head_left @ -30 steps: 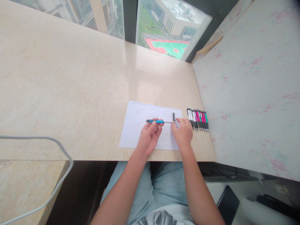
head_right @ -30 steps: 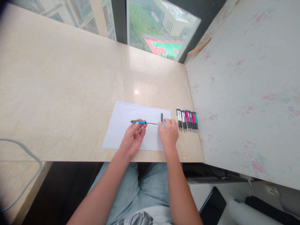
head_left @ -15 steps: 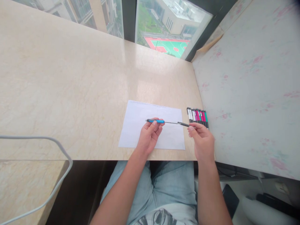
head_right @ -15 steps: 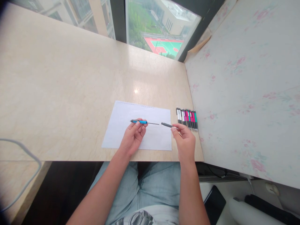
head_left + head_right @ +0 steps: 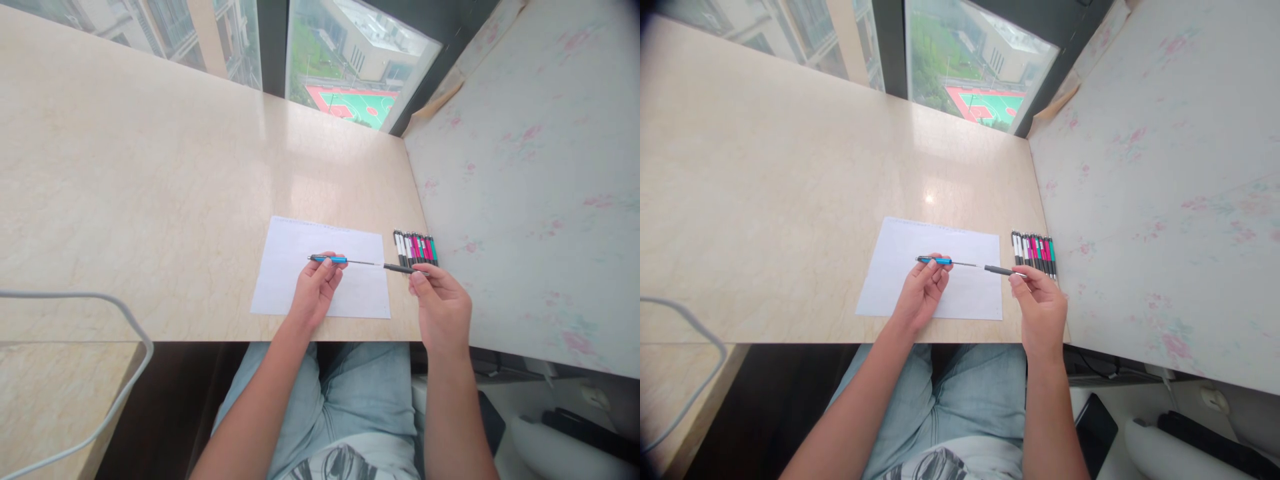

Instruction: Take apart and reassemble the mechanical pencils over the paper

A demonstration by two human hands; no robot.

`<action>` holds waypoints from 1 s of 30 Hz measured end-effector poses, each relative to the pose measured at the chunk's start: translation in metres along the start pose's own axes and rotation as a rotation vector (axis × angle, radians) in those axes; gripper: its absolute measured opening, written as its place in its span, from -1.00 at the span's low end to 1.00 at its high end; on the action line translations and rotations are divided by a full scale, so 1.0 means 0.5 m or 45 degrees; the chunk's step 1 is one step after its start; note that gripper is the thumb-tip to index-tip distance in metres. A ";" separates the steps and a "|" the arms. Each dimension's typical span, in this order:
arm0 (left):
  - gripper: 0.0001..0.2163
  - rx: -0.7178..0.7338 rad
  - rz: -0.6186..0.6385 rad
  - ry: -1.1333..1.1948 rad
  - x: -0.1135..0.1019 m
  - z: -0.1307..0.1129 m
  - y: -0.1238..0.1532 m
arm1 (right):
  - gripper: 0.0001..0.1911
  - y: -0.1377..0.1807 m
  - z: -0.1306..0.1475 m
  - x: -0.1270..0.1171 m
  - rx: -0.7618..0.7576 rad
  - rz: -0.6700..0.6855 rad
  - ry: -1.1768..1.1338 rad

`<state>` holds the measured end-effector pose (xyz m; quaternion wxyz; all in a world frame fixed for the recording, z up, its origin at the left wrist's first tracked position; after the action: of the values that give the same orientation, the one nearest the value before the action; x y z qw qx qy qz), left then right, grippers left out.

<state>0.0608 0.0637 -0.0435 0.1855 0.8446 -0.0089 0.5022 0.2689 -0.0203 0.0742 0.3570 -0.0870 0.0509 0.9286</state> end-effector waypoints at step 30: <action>-0.81 -0.098 0.147 -0.150 0.024 0.016 0.014 | -0.75 0.021 -0.030 0.080 0.089 0.225 0.128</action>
<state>0.0721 0.0565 -0.0348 0.1878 0.8629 -0.0879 0.4608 0.2344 -0.0041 0.0519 0.2735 -0.1162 0.1088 0.9486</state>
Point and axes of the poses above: each hand's wrist, its own y-axis away from the middle knuckle, its own x-axis out of the palm, z = x × y, the point moved 10 cm from there along -y, towards the middle knuckle, and after that the axes turned 10 degrees about x, right-handed, at the moved point
